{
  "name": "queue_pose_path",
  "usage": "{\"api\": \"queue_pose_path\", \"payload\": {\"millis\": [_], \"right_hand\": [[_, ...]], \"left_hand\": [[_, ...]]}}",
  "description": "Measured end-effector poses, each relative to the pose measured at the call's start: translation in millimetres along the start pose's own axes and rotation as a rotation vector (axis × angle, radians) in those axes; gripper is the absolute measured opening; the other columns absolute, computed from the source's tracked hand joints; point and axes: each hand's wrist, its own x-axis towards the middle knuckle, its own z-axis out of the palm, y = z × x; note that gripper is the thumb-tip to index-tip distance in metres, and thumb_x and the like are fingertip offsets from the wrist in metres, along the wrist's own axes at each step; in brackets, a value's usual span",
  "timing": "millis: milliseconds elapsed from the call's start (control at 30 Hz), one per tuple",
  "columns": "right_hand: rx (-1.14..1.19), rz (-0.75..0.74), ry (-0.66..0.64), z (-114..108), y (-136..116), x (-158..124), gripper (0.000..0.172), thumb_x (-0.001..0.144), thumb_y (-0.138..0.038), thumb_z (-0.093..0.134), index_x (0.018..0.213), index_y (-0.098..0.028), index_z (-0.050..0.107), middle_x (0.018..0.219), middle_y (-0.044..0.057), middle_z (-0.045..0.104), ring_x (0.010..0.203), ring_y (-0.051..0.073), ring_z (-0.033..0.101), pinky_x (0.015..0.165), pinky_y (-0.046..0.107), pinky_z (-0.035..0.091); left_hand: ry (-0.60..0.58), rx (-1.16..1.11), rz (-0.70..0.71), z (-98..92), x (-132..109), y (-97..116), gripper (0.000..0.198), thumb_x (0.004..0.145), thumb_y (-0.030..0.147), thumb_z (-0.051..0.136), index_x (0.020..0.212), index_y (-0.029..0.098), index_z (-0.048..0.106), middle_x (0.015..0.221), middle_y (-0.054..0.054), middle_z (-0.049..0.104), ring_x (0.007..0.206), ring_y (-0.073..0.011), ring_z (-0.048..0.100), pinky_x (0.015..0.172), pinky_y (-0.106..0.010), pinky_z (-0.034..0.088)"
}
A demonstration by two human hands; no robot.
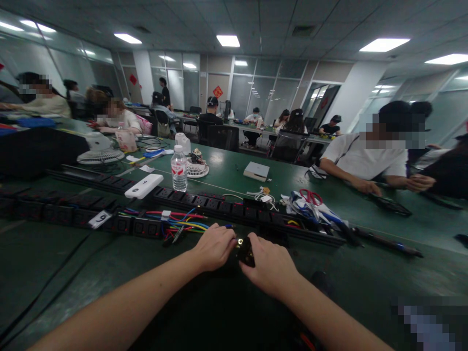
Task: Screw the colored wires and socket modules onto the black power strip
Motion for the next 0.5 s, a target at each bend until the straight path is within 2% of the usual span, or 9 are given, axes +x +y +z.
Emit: {"api": "queue_pose_path", "payload": {"millis": [233, 500], "right_hand": [[0.005, 0.026, 0.009, 4.1, -1.8, 0.3, 0.035, 0.088, -0.04, 0.062, 0.112, -0.016, 0.054, 0.096, 0.005, 0.061, 0.081, 0.02, 0.06, 0.075, 0.039, 0.051], [0.062, -0.026, -0.068, -2.5, 10.1, 7.7, 0.037, 0.086, -0.044, 0.064, 0.109, -0.016, 0.055, 0.093, 0.004, 0.06, 0.08, 0.019, 0.059, 0.073, 0.037, 0.051]], "left_hand": [[0.018, -0.022, -0.023, 1.5, -0.5, 1.0, 0.022, 0.098, 0.03, 0.034, 0.093, 0.019, 0.052, 0.086, -0.004, 0.064, 0.082, -0.0203, 0.058, 0.075, -0.036, 0.033], [0.018, -0.035, -0.038, 3.1, -0.6, 0.4, 0.022, 0.099, 0.029, 0.032, 0.095, 0.019, 0.052, 0.085, -0.005, 0.064, 0.082, -0.0203, 0.059, 0.075, -0.036, 0.036]]}}
